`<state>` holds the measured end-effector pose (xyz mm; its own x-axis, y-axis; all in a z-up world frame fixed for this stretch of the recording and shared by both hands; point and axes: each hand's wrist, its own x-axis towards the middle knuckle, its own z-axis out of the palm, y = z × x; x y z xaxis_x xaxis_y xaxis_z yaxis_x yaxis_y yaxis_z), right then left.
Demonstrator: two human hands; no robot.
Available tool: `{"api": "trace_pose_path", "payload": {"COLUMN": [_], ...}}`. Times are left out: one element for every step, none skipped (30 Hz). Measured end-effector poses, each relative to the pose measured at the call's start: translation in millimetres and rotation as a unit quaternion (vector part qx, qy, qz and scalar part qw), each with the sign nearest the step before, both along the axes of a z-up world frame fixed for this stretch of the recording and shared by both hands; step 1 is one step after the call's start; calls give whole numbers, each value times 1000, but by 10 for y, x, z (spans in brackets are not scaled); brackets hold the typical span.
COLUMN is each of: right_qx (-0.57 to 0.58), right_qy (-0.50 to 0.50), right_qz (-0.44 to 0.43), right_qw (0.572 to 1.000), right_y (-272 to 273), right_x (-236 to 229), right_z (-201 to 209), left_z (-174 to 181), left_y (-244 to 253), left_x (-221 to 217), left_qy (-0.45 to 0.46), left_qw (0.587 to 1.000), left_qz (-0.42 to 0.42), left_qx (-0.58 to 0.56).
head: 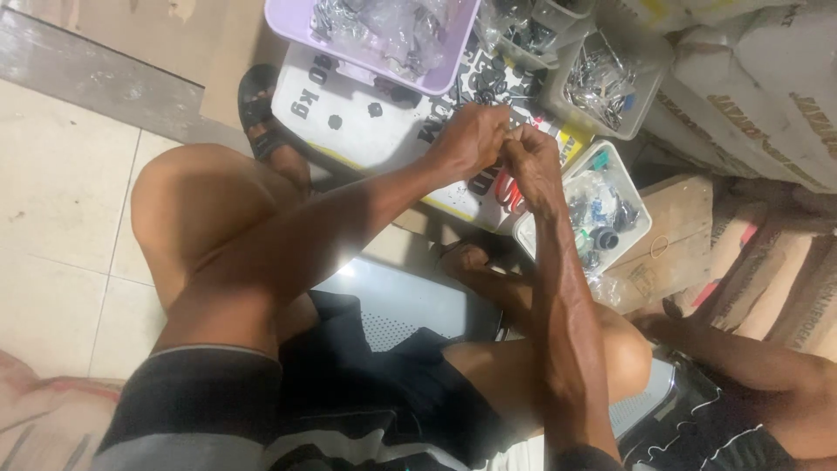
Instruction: Assembling small hardware components using pliers and hands
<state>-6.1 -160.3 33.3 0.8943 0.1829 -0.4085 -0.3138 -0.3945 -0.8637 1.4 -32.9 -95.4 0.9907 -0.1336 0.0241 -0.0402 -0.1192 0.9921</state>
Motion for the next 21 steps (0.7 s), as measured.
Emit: {"api": "trace_pose_path", "payload": {"right_qx": [0,46,92,93,110,126,126,105,84,84,67,51,51,36,21,21,-25,-70,-70,-123,-175], "right_qy": [-2,-11,-20,-20,-41,-61,-60,-61,-62,-62,-71,-80,-80,-102,-124,-124,-189,-252,-252,-277,-301], "right_qz": [0,-4,-8,-7,28,62,62,50,39,39,27,14,14,10,6,4,21,37,35,50,64], "right_qw": [1000,999,996,995,993,988,988,991,994,994,995,995,995,994,992,992,981,964,965,952,935], "right_y": [32,66,99,134,168,199,163,127,89,110,129,152,190,217,241,181,121,70,41,13,-8], "right_x": [15,18,22,19,17,4,16,35,55,53,50,48,44,28,12,55,98,141,155,185,216], "right_z": [115,226,336,445,552,659,577,497,417,436,455,472,498,527,557,376,197,15,-129,-268,-409], "left_z": [245,488,729,801,871,938,854,772,690,732,775,817,849,881,914,884,856,827,935,1045,1152], "left_y": [59,119,180,210,241,266,256,246,235,239,242,250,276,289,299,275,251,238,285,333,387], "left_x": [13,13,14,35,57,65,90,124,159,130,102,77,81,75,70,47,25,1,-34,-60,-86], "left_qy": [-2,-4,-6,-6,6,18,19,26,32,33,33,32,32,22,13,12,0,-12,-12,46,104], "left_qw": [1000,998,993,993,994,994,994,994,995,995,996,997,997,997,996,996,995,993,993,991,982], "left_qz": [0,31,61,62,79,96,97,91,85,86,71,55,55,63,70,68,87,106,104,74,44], "left_qx": [0,52,104,104,79,54,54,50,46,46,46,46,47,48,48,48,52,57,57,105,152]}}
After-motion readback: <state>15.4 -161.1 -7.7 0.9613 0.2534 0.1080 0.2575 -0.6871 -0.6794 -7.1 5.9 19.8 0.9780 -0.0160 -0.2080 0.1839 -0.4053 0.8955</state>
